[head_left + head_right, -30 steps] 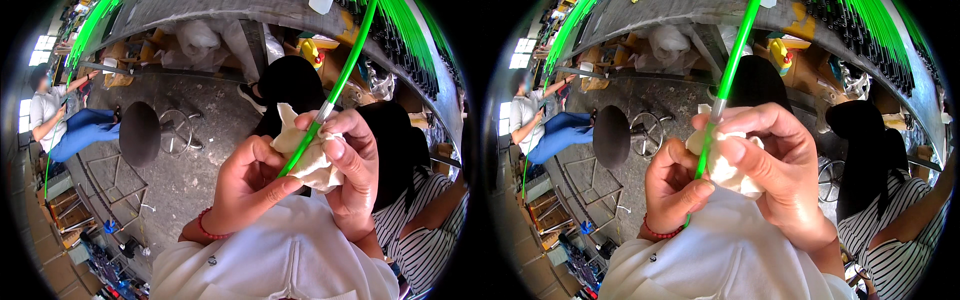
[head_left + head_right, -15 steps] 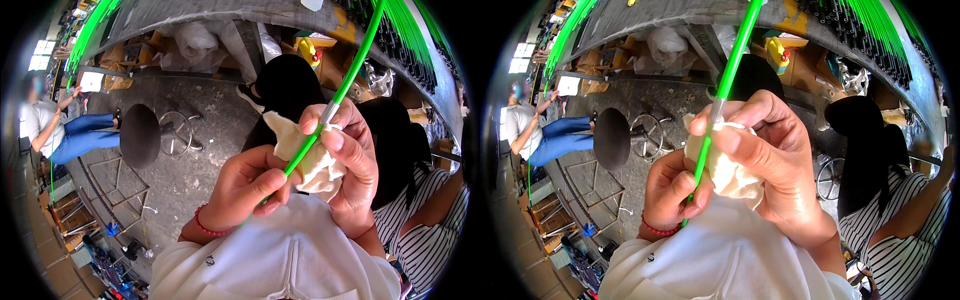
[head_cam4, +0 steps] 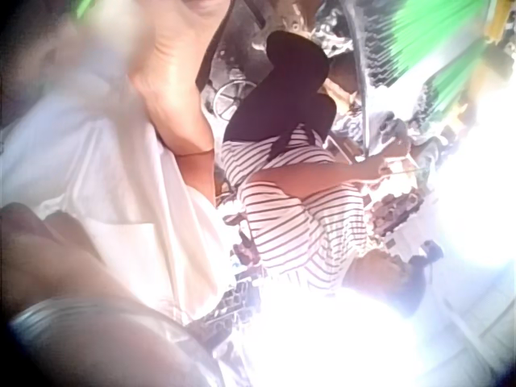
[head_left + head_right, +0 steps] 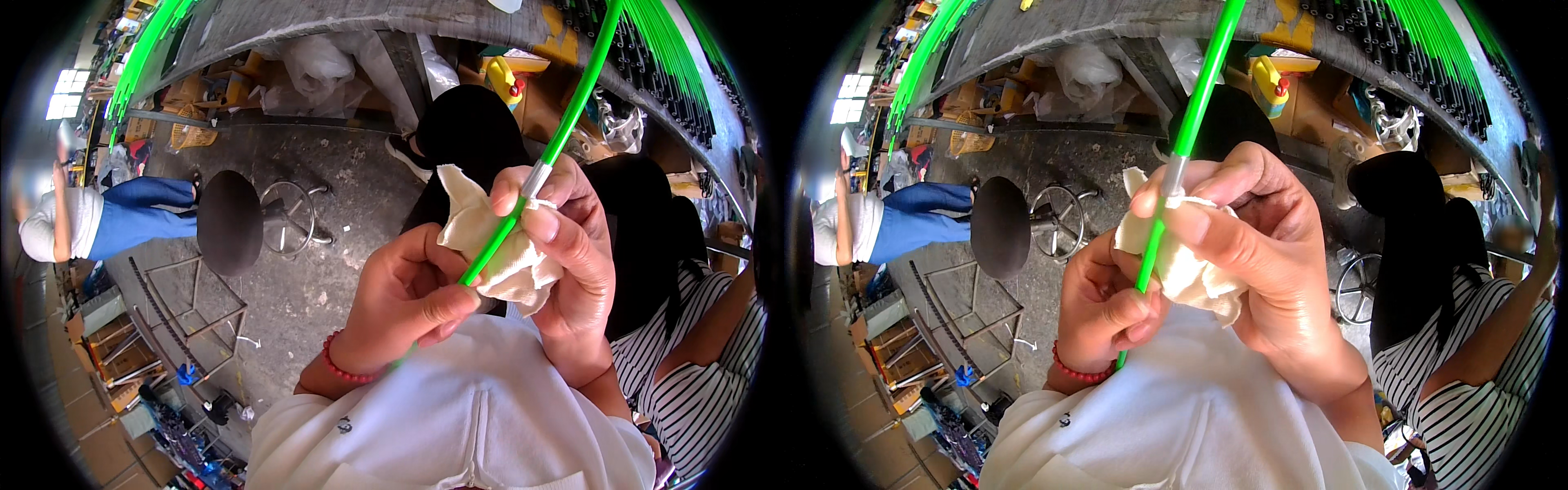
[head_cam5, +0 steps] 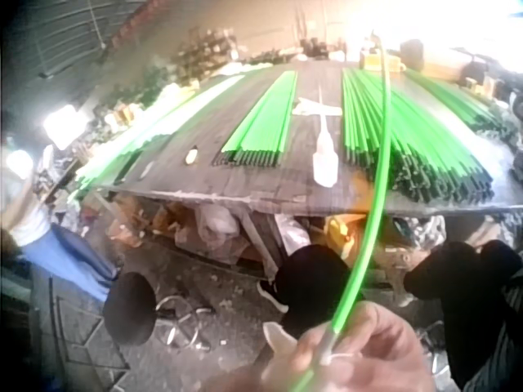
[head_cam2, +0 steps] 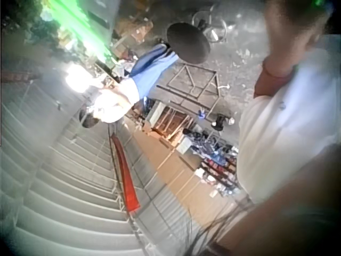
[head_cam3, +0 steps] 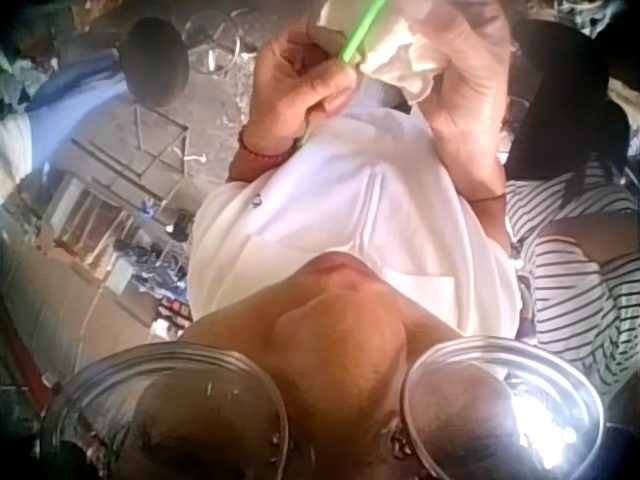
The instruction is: The person applies a liquid substance from a small bottle to the ends of green rods, then slides white sleeves onto the ends and wipes them with a cloth.
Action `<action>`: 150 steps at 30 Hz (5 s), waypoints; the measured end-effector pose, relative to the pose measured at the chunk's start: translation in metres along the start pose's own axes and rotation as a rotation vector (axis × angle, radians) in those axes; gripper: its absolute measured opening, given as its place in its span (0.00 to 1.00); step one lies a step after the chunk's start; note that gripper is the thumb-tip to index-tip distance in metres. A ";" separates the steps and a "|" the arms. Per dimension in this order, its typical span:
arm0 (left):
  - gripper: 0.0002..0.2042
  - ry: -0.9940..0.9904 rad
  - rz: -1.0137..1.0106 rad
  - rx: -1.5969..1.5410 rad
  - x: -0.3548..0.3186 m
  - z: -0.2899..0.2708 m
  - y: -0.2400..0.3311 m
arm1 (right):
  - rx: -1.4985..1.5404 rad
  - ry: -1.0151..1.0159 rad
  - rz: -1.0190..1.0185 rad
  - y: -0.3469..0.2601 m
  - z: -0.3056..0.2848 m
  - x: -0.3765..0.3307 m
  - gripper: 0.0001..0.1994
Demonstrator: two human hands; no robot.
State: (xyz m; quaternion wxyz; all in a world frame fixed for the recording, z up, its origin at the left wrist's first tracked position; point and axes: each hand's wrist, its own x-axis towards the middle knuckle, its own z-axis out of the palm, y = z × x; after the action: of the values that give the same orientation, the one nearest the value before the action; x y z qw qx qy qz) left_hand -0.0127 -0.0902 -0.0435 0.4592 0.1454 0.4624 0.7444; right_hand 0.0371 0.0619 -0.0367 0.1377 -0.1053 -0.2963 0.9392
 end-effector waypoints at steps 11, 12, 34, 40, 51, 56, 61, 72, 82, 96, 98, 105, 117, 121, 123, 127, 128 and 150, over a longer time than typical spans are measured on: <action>0.19 -0.148 -0.049 -0.257 0.001 -0.012 -0.012 | -0.013 -0.077 0.039 0.005 -0.002 -0.002 0.10; 0.19 -0.162 -0.054 -0.279 0.001 -0.012 -0.012 | -0.014 -0.081 0.033 0.006 -0.003 -0.003 0.10; 0.08 0.476 -0.155 0.400 -0.128 -0.104 -0.002 | -0.154 -0.132 -0.327 -0.026 0.021 0.084 0.05; 0.12 0.484 0.228 0.314 -0.053 -0.093 0.058 | -0.283 -0.143 0.120 0.079 -0.042 0.079 0.05; 0.09 0.723 0.549 1.052 0.176 -0.173 0.161 | -0.584 -0.048 0.241 0.148 -0.147 0.075 0.06; 0.10 0.710 0.646 1.404 0.265 -0.199 0.169 | -0.672 -0.062 0.268 0.148 -0.156 0.078 0.06; 0.13 0.686 0.675 1.608 0.302 -0.206 0.165 | -0.724 -0.042 0.266 0.153 -0.163 0.082 0.07; 0.15 0.680 0.666 1.462 0.296 -0.190 0.175 | -0.689 -0.067 0.331 0.159 -0.166 0.091 0.05; 0.07 -0.007 1.207 1.648 0.208 0.069 0.127 | -0.556 -0.026 0.415 0.159 -0.169 0.089 0.05; 0.17 0.305 0.465 1.902 0.330 0.133 0.047 | -0.759 -0.215 0.346 0.133 -0.168 0.080 0.10; 0.16 0.335 0.452 1.864 0.329 0.133 0.047 | -0.746 -0.200 0.385 0.122 -0.161 0.077 0.10; 0.19 0.325 0.436 1.591 0.339 0.111 0.047 | -0.797 -0.246 0.349 0.132 -0.164 0.071 0.10; 0.19 -0.076 0.607 0.407 0.174 0.132 0.081 | -0.879 -0.247 0.203 0.139 -0.169 0.066 0.09; 0.22 -0.110 0.730 0.465 0.152 0.123 0.117 | -1.076 -0.372 -0.058 0.162 -0.188 0.069 0.06; 0.24 -0.159 0.692 0.522 0.139 0.110 0.136 | -1.124 -0.422 -0.145 0.158 -0.184 0.070 0.05; 0.26 -0.161 0.587 0.635 0.107 0.086 0.161 | -0.858 -0.237 0.231 0.136 -0.157 0.065 0.06; 0.27 -0.102 0.561 0.643 0.100 0.084 0.158 | -0.811 -0.219 0.236 0.134 -0.156 0.065 0.07; 0.23 0.075 0.044 -0.077 0.002 0.024 0.031 | -0.124 -0.291 -0.046 -0.031 0.007 0.065 0.12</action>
State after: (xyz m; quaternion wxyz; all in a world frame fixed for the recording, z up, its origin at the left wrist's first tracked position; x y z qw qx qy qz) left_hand -0.0155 -0.0798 -0.0056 0.4305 0.1099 0.4469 0.7765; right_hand -0.0198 0.1030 -0.0207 0.1082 0.0304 -0.3727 0.9211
